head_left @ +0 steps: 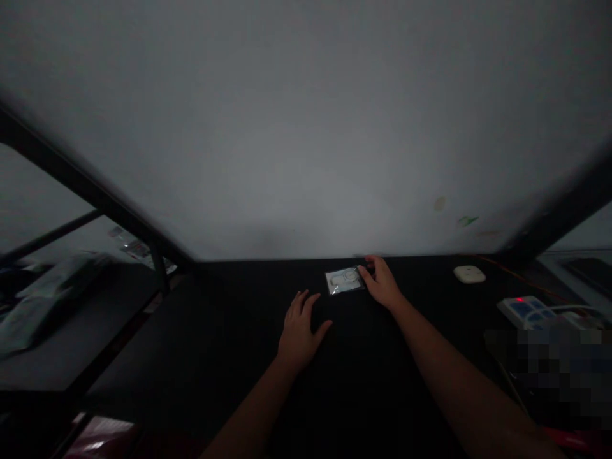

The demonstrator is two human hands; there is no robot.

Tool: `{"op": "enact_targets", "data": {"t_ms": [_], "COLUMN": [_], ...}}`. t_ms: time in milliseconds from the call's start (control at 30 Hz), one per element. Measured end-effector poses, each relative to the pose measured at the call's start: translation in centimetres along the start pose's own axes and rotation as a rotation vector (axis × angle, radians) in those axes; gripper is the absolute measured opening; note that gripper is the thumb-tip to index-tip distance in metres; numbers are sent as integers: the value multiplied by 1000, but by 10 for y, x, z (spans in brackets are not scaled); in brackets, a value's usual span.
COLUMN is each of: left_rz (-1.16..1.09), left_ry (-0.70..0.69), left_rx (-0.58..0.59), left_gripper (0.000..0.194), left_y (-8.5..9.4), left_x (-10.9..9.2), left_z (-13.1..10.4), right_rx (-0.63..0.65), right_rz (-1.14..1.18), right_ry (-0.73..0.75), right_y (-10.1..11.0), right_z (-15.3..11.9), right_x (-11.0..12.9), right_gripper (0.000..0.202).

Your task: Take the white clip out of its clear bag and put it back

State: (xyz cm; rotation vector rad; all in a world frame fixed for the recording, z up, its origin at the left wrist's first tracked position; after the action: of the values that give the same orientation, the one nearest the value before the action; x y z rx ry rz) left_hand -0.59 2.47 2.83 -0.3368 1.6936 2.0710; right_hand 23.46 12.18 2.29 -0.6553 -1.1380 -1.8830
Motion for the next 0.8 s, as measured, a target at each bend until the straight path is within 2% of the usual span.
{"op": "enact_targets", "data": {"t_ms": [133, 267, 400, 533, 667, 800], "left_rz": [32, 72, 87, 113, 142, 155], "left_ry": [-61, -114, -133, -111, -91, -76], "left_rx": [31, 19, 17, 40, 65, 40], "left_gripper": [48, 39, 40, 45, 46, 44], "left_y": [1, 5, 9, 13, 16, 22], "left_x": [-12, -19, -20, -15, -11, -7], "left_z": [-22, -41, -61, -80, -100, -115], "right_rx": [-22, 49, 142, 232, 207, 191], "right_rz": [1, -33, -162, -347, -459, -532], "right_ry": [9, 39, 28, -1, 4, 27], "right_y": [-1, -1, 6, 15, 30, 41], "right_z": [-7, -27, -61, -100, -137, -172], "right_x": [0, 9, 22, 36, 46, 51], "right_gripper": [59, 69, 79, 97, 95, 89]}}
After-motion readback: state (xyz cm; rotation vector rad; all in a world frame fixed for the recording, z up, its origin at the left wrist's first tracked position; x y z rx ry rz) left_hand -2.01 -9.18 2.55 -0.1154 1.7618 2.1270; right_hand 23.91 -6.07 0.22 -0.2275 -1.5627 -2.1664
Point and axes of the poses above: each hand's wrist, its own z-axis towards the middle knuckle, its own y-axis out of the back of the hand, x = y × z, the point moved 10 cm from there along z, towards the middle knuckle, and after that the axes turned 6 degrees about y, right-handed, at the moved point
